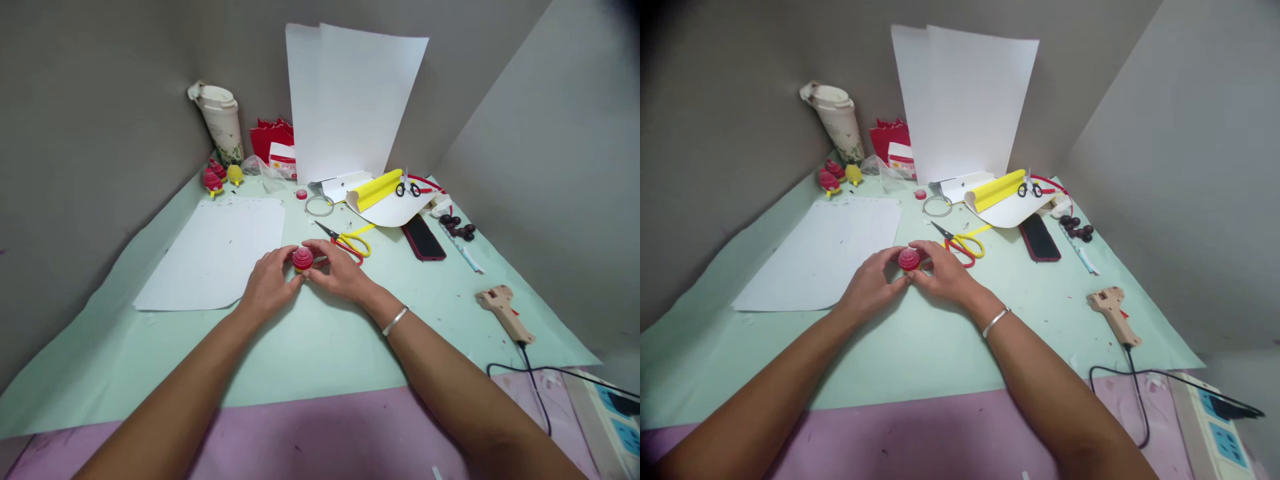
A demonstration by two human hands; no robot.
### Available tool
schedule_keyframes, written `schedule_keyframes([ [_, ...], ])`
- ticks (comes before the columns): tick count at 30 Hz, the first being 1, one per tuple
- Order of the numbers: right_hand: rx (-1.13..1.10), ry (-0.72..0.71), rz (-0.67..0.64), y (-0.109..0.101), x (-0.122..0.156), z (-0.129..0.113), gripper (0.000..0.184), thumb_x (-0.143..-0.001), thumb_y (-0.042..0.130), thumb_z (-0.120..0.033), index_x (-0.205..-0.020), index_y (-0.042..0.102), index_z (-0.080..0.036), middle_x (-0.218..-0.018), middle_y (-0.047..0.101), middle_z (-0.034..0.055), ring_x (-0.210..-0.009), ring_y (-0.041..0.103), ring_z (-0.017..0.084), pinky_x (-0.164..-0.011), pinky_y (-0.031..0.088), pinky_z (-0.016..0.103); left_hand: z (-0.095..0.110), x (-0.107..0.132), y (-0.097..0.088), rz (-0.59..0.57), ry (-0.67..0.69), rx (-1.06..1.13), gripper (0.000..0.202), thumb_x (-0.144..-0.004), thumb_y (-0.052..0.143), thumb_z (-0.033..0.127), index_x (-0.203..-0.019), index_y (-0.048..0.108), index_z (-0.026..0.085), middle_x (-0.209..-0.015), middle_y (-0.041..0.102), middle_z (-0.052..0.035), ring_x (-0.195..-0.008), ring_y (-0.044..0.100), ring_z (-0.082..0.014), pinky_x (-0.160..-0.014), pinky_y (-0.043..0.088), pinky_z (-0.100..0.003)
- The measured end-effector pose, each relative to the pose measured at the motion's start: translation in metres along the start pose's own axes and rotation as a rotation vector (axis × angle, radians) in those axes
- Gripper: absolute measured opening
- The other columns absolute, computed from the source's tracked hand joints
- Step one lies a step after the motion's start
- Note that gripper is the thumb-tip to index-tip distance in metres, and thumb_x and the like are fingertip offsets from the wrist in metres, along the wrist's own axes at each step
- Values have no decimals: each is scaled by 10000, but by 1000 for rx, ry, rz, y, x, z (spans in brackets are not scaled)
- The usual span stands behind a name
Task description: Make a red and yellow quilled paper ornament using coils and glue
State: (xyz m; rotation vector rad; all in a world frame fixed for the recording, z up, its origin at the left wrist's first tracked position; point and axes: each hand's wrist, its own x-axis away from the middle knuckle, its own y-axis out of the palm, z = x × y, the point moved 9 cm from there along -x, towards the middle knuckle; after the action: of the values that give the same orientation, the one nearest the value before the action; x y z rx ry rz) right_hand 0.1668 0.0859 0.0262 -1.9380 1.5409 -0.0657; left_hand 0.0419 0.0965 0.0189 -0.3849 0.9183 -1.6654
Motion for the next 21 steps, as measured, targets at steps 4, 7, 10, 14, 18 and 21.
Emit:
schedule_keyframes([
  [4,4,-16,-4,1,0,0,517,-809,680,-195,-1295,504,-210,-1240,594,104,-1101,606,226,-886,582,406,-2,0,-3,20,-19,31,455,-782,628,317,-1220,578,203,-1238,658,-88,-1131,596,-280,-981,468,-428],
  [7,12,-23,-3,1,1,0,529,-808,689,-201,-1302,500,-200,-1245,590,111,-1103,603,229,-882,582,402,-3,0,-4,24,-24,34,455,-783,633,332,-1219,579,214,-1242,658,-84,-1137,599,-281,-976,473,-426],
  [10,7,-14,-9,1,1,0,531,-812,688,-205,-1307,495,-205,-1249,589,109,-1108,603,228,-874,582,399,-2,0,-4,23,-7,24,449,-781,633,326,-1214,582,219,-1231,663,-79,-1135,599,-281,-974,474,-428],
  [14,5,7,-8,0,1,2,527,-810,688,-195,-1303,501,-199,-1240,593,110,-1102,607,221,-882,575,395,-2,0,-4,20,-7,26,448,-788,630,328,-1219,581,214,-1219,666,-76,-1118,602,-276,-957,483,-427],
  [18,-6,4,-15,-1,1,2,519,-813,667,-168,-1303,500,-204,-1230,601,108,-1093,610,218,-885,571,396,-3,0,-4,16,-23,20,475,-783,648,330,-1237,577,210,-1219,662,-80,-1102,603,-272,-952,482,-424],
  [21,-5,7,-19,0,1,2,513,-810,660,-157,-1297,504,-203,-1229,603,108,-1091,614,219,-882,574,397,-1,0,-5,29,0,3,487,-781,651,318,-1247,572,200,-1211,664,-87,-1099,604,-271,-961,475,-425],
])
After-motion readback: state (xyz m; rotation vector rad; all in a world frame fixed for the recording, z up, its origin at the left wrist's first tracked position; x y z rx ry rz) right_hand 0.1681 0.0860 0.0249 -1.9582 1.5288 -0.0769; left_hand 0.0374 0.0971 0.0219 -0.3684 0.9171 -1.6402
